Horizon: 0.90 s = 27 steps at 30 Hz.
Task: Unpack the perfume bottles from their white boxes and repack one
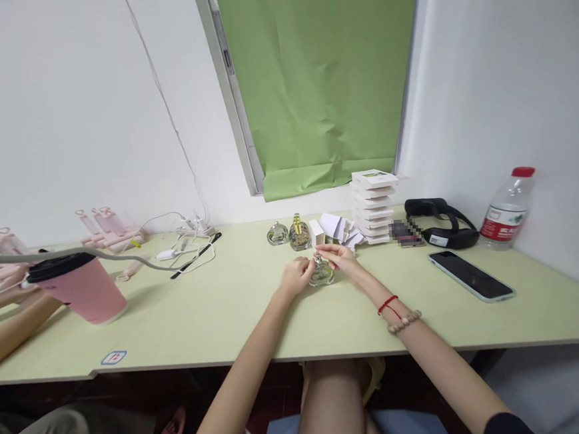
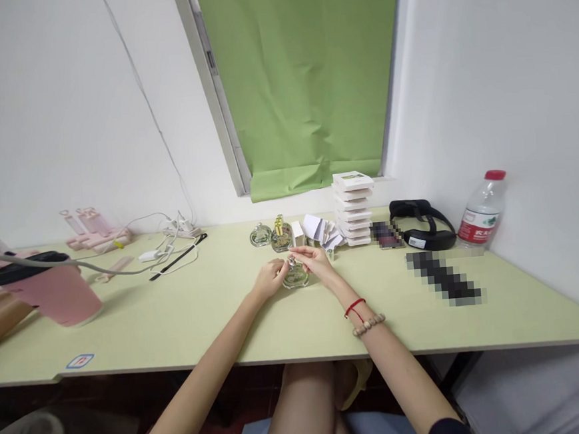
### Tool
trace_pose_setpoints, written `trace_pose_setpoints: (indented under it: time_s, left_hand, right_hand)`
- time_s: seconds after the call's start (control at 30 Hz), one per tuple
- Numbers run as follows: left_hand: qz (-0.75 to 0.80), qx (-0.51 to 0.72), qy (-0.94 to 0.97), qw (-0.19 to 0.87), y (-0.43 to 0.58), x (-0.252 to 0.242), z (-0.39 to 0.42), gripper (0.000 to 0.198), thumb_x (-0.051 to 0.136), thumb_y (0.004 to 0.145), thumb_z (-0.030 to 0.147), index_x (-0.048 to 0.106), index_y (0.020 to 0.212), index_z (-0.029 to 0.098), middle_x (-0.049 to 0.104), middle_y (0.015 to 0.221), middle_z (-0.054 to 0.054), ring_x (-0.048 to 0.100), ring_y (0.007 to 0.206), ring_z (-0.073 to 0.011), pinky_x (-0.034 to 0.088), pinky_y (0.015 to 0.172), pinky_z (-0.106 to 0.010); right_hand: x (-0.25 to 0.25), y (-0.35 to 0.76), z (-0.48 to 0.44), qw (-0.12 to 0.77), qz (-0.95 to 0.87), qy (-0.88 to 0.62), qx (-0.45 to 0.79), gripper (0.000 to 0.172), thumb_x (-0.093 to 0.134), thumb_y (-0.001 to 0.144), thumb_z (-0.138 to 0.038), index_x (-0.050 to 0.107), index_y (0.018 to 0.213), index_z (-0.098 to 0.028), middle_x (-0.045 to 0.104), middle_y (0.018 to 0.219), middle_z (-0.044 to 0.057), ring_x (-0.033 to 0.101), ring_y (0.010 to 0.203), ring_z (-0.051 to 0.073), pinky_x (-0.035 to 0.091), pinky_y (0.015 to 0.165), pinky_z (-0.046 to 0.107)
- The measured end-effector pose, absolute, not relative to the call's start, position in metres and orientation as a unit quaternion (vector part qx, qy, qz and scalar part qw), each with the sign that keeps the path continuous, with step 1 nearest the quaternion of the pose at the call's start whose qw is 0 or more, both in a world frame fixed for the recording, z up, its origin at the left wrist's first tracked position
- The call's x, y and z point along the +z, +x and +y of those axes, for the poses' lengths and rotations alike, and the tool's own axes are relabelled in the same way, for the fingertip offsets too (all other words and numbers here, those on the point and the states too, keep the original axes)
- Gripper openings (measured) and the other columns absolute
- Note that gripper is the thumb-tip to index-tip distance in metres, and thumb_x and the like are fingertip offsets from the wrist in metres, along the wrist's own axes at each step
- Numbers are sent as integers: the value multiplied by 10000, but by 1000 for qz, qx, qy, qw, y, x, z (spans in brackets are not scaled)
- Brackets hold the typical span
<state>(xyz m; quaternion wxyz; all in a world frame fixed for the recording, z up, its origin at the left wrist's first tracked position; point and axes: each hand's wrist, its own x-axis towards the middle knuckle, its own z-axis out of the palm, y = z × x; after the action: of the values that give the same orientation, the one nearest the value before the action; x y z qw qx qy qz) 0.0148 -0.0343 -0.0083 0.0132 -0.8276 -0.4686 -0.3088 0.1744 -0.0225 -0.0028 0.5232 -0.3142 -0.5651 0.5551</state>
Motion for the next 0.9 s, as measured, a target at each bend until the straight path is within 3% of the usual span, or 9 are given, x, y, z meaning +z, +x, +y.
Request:
trace_pose_setpoints:
  time_s: [0.13,0.27,0.4,0.53,0.8,0.9]
  left_hand:
    - [-472,-307,-826,17,15,-7,-35,468,235,886,381,452,530,168,482,548,-11,434,539,-110,312,567,-244]
    - [-483,-313,-818,5,16,-6,-37,439,240,884,360,483,572,169,528,601,-21,472,592,-121,333,589,-242]
    - [-493,-354,-795,-14,17,-4,-41,338,216,889,316,531,888,192,596,792,-8,520,680,-115,366,645,-230]
    - [-494,-393,-775,-25,17,0,-46,271,287,871,329,435,1066,214,582,906,4,500,626,-89,375,610,-212]
    - [-457,-391,-799,3,22,1,-47,268,276,886,342,497,957,209,532,973,-21,505,661,-76,380,590,-190]
    - [-450,-389,-803,8,22,1,-47,275,282,886,348,507,949,204,528,965,-25,504,651,-74,383,604,-189]
  right_hand:
    - [-4,176,-19,565,-548,-345,510,360,618,617,-409,674,898,-192,664,924,49,396,400,36,268,362,192]
    - [-6,190,-8,680,-459,-446,357,378,568,624,-380,670,895,-137,659,893,76,464,470,84,369,452,225]
    - [-11,207,4,719,-380,-506,286,418,487,651,-374,656,933,-116,657,876,85,508,519,118,397,524,247]
    - [-18,211,10,723,-357,-503,310,455,462,648,-378,634,966,-102,648,877,90,501,522,108,379,507,235]
    - [-6,195,-1,668,-432,-441,416,383,606,557,-384,672,865,-165,655,795,45,412,404,46,264,366,199]
    - [0,188,-9,628,-489,-394,460,364,628,561,-403,681,851,-190,663,863,44,377,371,29,250,351,201]
